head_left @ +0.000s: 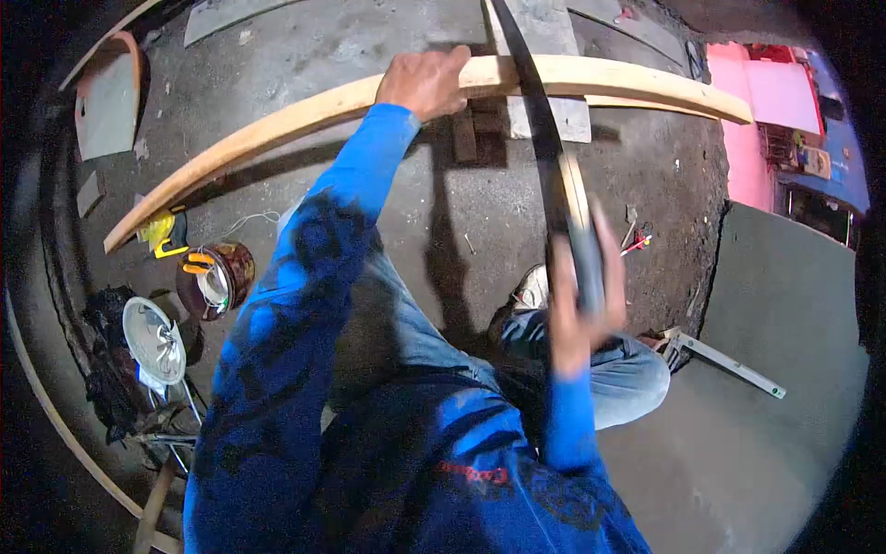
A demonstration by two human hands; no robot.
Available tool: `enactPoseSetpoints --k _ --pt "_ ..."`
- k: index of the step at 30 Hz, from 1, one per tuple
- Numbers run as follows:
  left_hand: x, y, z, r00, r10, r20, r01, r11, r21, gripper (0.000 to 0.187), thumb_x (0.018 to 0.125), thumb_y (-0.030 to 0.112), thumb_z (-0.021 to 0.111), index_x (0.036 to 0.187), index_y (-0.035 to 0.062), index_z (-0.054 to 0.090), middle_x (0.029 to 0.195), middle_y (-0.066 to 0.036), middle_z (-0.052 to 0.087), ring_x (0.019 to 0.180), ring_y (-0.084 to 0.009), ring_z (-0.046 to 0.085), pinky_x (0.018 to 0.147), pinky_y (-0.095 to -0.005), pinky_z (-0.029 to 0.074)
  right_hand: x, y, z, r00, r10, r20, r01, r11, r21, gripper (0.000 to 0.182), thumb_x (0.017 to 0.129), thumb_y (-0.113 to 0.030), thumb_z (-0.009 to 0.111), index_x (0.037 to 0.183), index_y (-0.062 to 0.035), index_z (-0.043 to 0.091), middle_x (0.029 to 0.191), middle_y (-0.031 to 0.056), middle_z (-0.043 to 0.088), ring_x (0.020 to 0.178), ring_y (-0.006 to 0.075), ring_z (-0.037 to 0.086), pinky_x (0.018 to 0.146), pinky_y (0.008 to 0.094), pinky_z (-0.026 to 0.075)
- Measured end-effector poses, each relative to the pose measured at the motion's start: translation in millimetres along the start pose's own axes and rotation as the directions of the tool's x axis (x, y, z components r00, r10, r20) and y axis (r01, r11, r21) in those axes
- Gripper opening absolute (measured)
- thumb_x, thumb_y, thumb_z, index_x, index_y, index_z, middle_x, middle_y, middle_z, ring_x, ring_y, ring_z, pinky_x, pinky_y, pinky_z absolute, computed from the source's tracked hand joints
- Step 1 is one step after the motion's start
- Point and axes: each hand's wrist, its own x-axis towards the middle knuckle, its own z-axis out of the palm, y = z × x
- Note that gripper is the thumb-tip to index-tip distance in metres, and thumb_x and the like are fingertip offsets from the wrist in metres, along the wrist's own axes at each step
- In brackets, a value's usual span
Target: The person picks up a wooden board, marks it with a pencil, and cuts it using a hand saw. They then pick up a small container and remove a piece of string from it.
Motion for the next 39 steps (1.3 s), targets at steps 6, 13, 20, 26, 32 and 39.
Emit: enactPoseSetpoints --k 6,13,20,26,32,39 --pt "13.5 -12.0 1.9 0.999 -0.015 0.032 0.014 1.0 0.011 0.06 0.066 0.035 0.077 0.118 0.014 0.055 0.094 -0.018 0.068 0.088 -0.0385 0.065 0.079 -0.0495 0.051 -7.5 16.2 10.1 0.996 -0.087 0.018 0.087 0.996 -0.017 0.05 0.083 -0.014 0.071 0.128 -0.0015 0.054 0.12 0.0192 0.061 0.103 0.0273 0.063 0.088 0.0354 0.049" --pt "15.3 -10.1 -1.3 0.998 -0.017 0.065 0.017 1.0 0.003 0.061 0.064 0.038 0.076 0.117 0.0153 0.057 0.095 -0.019 0.068 0.091 -0.0377 0.065 0.083 -0.0503 0.05 -98.3 -3.0 -82.4 0.992 0.122 0.012 -0.121 0.991 -0.066 0.061 0.084 -0.034 0.066 0.125 0.0091 0.051 0.12 0.025 0.059 0.108 0.0323 0.06 0.096 0.0404 0.044" --pt "14.5 -14.9 -5.3 1.0 -0.017 0.004 0.017 0.998 0.063 0.053 0.068 0.041 0.074 0.11 0.0142 0.057 0.092 -0.02 0.067 0.085 -0.0407 0.064 0.076 -0.0499 0.052 44.0 19.8 38.6 0.992 -0.093 -0.086 0.109 0.971 0.212 0.044 0.082 -0.012 0.072 0.122 -0.0023 0.059 0.114 0.0146 0.065 0.102 0.0205 0.063 0.088 0.0319 0.048" --pt "17.0 -8.1 6.1 0.998 -0.067 -0.006 0.067 0.997 0.032 0.053 0.065 0.037 0.076 0.108 0.0114 0.057 0.093 -0.02 0.067 0.09 -0.0401 0.064 0.078 -0.0512 0.051 -1.6 -19.1 -31.2 0.907 -0.052 -0.419 0.161 0.96 0.228 0.057 0.08 -0.021 0.073 0.126 0.0049 0.051 0.117 0.0175 0.061 0.098 0.0268 0.062 0.085 0.036 0.052" --pt "24.0 2.3 -24.1 0.998 0.054 0.014 -0.054 0.999 0.002 0.056 0.066 0.041 0.075 0.111 0.0115 0.057 0.096 -0.021 0.066 0.093 -0.0395 0.063 0.079 -0.0503 0.05 -22.4 -32.0 -103.5 0.798 0.042 -0.601 0.039 0.992 0.12 0.09 0.078 -0.07 0.057 0.129 0.0038 0.048 0.123 0.018 0.053 0.106 0.0301 0.058 0.086 0.0405 0.052" --pt "16.2 22.3 -3.9 0.993 0.112 0.027 -0.108 0.989 -0.105 0.065 0.071 0.05 0.069 0.119 0.0137 0.044 0.097 -0.021 0.066 0.095 -0.0429 0.061 0.08 -0.0512 0.048 -47.8 5.3 -91.1 0.93 0.088 -0.358 -0.069 0.995 0.066 0.073 0.083 -0.053 0.064 0.123 0.0073 0.054 0.122 0.0182 0.059 0.106 0.0244 0.058 0.092 0.0358 0.045"
